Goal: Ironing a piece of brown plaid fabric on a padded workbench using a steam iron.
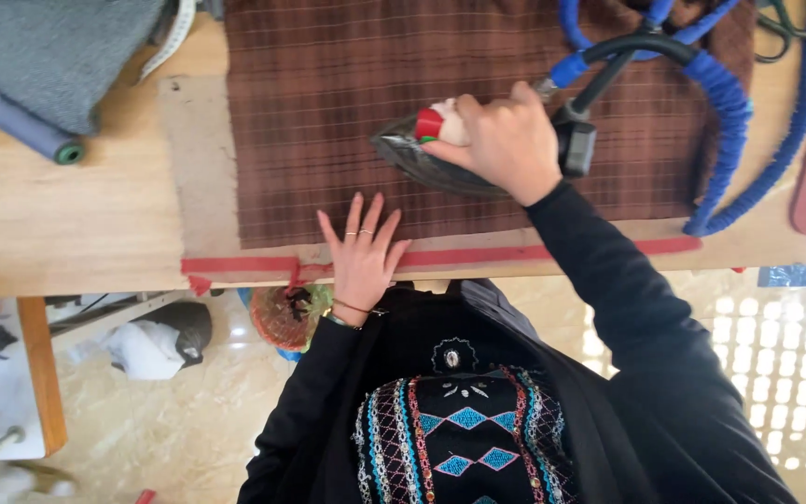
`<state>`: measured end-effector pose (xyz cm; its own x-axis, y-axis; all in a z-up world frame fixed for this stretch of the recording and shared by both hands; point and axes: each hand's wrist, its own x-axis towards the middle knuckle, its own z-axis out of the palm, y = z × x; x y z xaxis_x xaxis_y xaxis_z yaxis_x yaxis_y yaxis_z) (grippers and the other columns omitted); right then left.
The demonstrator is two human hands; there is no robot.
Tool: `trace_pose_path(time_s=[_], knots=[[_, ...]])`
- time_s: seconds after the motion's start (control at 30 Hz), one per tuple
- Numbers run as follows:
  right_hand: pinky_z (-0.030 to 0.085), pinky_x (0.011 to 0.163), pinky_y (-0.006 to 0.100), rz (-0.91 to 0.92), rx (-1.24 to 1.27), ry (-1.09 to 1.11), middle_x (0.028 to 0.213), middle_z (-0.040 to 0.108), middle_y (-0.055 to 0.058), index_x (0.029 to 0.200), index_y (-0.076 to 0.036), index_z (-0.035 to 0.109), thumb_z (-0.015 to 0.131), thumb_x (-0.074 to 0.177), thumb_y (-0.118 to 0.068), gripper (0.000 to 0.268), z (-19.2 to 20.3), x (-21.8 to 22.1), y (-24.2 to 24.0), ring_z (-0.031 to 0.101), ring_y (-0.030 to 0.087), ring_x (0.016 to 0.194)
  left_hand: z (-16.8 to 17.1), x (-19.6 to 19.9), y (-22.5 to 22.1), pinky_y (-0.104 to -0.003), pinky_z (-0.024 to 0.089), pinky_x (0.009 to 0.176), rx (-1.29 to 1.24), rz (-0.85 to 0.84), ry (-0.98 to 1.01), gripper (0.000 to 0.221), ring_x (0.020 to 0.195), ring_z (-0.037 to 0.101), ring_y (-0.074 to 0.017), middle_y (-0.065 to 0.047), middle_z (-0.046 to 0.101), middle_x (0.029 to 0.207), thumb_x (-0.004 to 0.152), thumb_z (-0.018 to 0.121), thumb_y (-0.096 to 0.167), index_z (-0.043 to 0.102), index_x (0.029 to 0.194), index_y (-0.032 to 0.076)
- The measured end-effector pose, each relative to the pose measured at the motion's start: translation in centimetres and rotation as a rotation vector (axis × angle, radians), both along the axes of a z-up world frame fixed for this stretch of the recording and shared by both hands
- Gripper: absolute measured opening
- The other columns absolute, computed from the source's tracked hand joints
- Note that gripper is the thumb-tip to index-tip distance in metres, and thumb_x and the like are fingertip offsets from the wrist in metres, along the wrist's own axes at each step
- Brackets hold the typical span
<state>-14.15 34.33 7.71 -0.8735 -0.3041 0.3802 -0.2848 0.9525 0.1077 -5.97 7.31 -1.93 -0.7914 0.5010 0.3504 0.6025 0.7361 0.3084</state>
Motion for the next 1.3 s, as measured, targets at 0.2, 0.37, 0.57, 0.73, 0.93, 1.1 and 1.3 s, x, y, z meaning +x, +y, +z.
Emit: trace_pose_path(time_s=[0.2,0.37,0.57,0.73,0.93,1.1,1.3], knots=[[0.047,0.067,0.03,0.012,0.183,-0.037,0.05,0.055,-0.007,0.085,-0.02,0.066,0.061,0.097,-0.088,0.069,0.6,0.5,0.2,0.057,0.01,0.044,-0.2,1.2,2.8,-0.072,0.017,0.119,-0.025,0.125,-0.033,0.034,0.143,0.048,-0.0324,-0.007,0.061,0.147,0.105,0.062,0.038,0.073,0.128,0.017],[0.042,0.073,0.036,0.096,-0.089,-0.201,0.053,0.066,0.007,0.085,-0.019,0.066,0.059,0.088,-0.081,0.062,0.8,4.1,3.3,0.072,0.025,0.055,-2.0,2.7,6.3,-0.07,0.016,0.121,-0.012,0.317,0.05,0.033,0.142,0.051,-0.0277,-0.001,0.06,0.148,0.104,0.059,0.048,0.07,0.127,0.027],[0.041,0.08,0.031,0.071,-0.006,-0.208,0.057,0.068,0.007,0.092,-0.02,0.074,0.067,0.083,-0.079,0.061,2.9,9.8,12.3,0.072,0.024,0.059,-1.2,4.2,12.0,-0.073,0.013,0.119,0.021,0.315,0.014,0.033,0.15,0.039,-0.0337,-0.004,0.056,0.152,0.102,0.062,0.045,0.071,0.126,0.024],[0.044,0.08,0.031,0.043,-0.004,-0.197,0.061,0.069,0.008,0.096,-0.017,0.073,0.072,0.085,-0.074,0.059,2.3,11.4,20.3,0.073,0.025,0.063,-1.4,5.7,17.6,-0.074,0.015,0.118,0.085,0.193,-0.046,0.038,0.153,0.032,-0.0372,-0.007,0.05,0.157,0.103,0.058,0.047,0.069,0.129,0.021],[0.045,0.076,0.029,0.028,0.092,-0.162,0.06,0.067,0.004,0.093,-0.021,0.071,0.069,0.088,-0.08,0.059,0.4,8.6,24.0,0.068,0.022,0.06,-2.2,7.0,22.1,-0.074,0.012,0.119,0.105,0.102,-0.059,0.039,0.156,0.026,-0.0356,-0.006,0.045,0.161,0.104,0.057,0.047,0.067,0.132,0.021],[0.044,0.077,0.029,0.13,0.08,-0.115,0.058,0.066,0.001,0.092,-0.022,0.068,0.059,0.099,-0.082,0.061,-0.7,3.6,24.4,0.07,0.02,0.059,-2.5,8.2,23.6,-0.075,0.011,0.12,0.117,0.138,-0.065,0.037,0.157,0.025,-0.0351,-0.006,0.048,0.158,0.104,0.06,0.043,0.067,0.132,0.02],[0.045,0.074,0.031,0.214,0.293,0.01,0.055,0.056,-0.003,0.09,-0.021,0.069,0.048,0.115,-0.084,0.071,-0.9,0.3,23.8,0.054,0.015,0.049,-0.9,9.5,24.2,-0.074,0.019,0.12,0.116,0.118,-0.016,0.018,0.147,0.042,-0.0304,-0.006,0.058,0.146,0.102,0.071,0.028,0.076,0.114,0.015]])
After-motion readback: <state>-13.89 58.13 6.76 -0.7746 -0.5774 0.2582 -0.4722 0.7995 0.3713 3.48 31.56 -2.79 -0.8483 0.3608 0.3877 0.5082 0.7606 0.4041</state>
